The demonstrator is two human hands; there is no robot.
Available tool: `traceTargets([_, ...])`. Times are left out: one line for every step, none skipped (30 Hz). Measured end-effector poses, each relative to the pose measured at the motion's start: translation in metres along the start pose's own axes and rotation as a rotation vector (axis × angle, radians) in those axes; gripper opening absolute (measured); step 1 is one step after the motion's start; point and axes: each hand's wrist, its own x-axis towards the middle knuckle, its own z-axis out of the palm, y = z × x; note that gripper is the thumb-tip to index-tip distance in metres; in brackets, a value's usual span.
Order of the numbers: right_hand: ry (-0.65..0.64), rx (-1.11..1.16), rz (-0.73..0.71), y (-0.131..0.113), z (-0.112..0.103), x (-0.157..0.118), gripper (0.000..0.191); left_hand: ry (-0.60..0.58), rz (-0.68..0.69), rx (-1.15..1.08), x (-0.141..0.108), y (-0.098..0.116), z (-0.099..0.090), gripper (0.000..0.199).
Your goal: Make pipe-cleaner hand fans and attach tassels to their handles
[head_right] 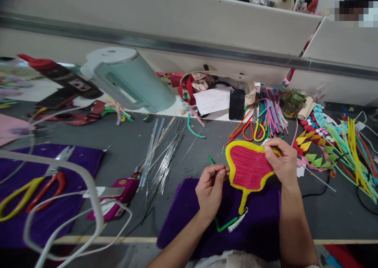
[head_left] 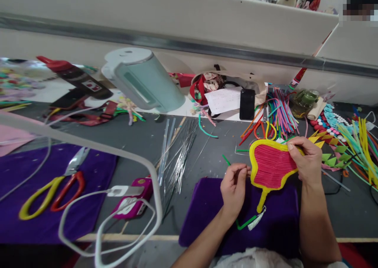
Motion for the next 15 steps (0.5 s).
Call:
traceTargets([-0.002, 0.0, -0.001, -0.0004, -0.0002, 0.0001, 0.007, -0.001, 0.017, 0.017, 0.0004, 0.0005, 0.0003, 0.012])
traceTargets([-0.004, -0.002, -0.002, -0.0009, -0.0005, 0.0002, 0.007, -0.005, 0.041, 0.043, 0.0004, 0.001, 0.0004, 0.012])
traceTargets([-0.005, -0.003, -0.001, -0.0012, -0.0008, 0.0003, 0.007, -0.011, 0.065, 0.072, 0.0001, 0.0014, 0.0005, 0.011])
traceTargets([-0.006, -0.004, 0.0, -0.0015, -0.0011, 0.0002, 0.007, -0.016, 0.087, 0.098, -0.0006, 0.0017, 0.0005, 0.011])
traceTargets([-0.006, -0.003, 0.0, -0.0016, -0.0013, 0.0001, 0.007, -0.015, 0.1, 0.113, -0.0015, 0.0019, 0.0005, 0.011])
traceTargets([-0.006, -0.003, 0.0, -0.0015, -0.0015, 0.0, 0.007, -0.01, 0.102, 0.117, -0.0023, 0.0019, 0.0006, 0.011])
traceTargets([-0.005, -0.003, 0.0, -0.0013, -0.0016, -0.0001, 0.007, -0.004, 0.095, 0.109, -0.003, 0.002, 0.0008, 0.011])
traceTargets([-0.004, -0.004, -0.001, -0.0011, -0.0016, -0.0001, 0.007, 0.004, 0.082, 0.094, -0.0035, 0.0022, 0.0011, 0.012])
traceTargets([-0.004, -0.006, -0.001, -0.0009, -0.0014, -0.0002, 0.007, 0.011, 0.069, 0.076, -0.0037, 0.0025, 0.0015, 0.012])
traceTargets([-0.002, -0.009, -0.001, -0.0007, -0.0012, -0.0001, 0.007, 0.018, 0.059, 0.057, -0.0037, 0.003, 0.0019, 0.013])
traceTargets([-0.001, -0.011, -0.001, -0.0006, -0.0009, 0.0, 0.007, 0.021, 0.056, 0.043, -0.0035, 0.0034, 0.0022, 0.013])
traceTargets([-0.001, -0.012, 0.0, -0.0005, -0.0007, 0.0002, 0.008, 0.023, 0.061, 0.036, -0.0033, 0.0038, 0.0024, 0.013])
traceTargets([-0.002, -0.011, 0.001, -0.0005, -0.0004, 0.0004, 0.008, 0.024, 0.076, 0.039, -0.0032, 0.0041, 0.0024, 0.013])
traceTargets([-0.004, -0.011, 0.002, -0.0006, -0.0002, 0.0005, 0.009, 0.022, 0.095, 0.048, -0.0032, 0.0041, 0.0023, 0.012])
traceTargets([-0.007, -0.011, 0.002, -0.0007, 0.0, 0.0007, 0.009, 0.02, 0.116, 0.062, -0.0033, 0.0039, 0.0019, 0.011])
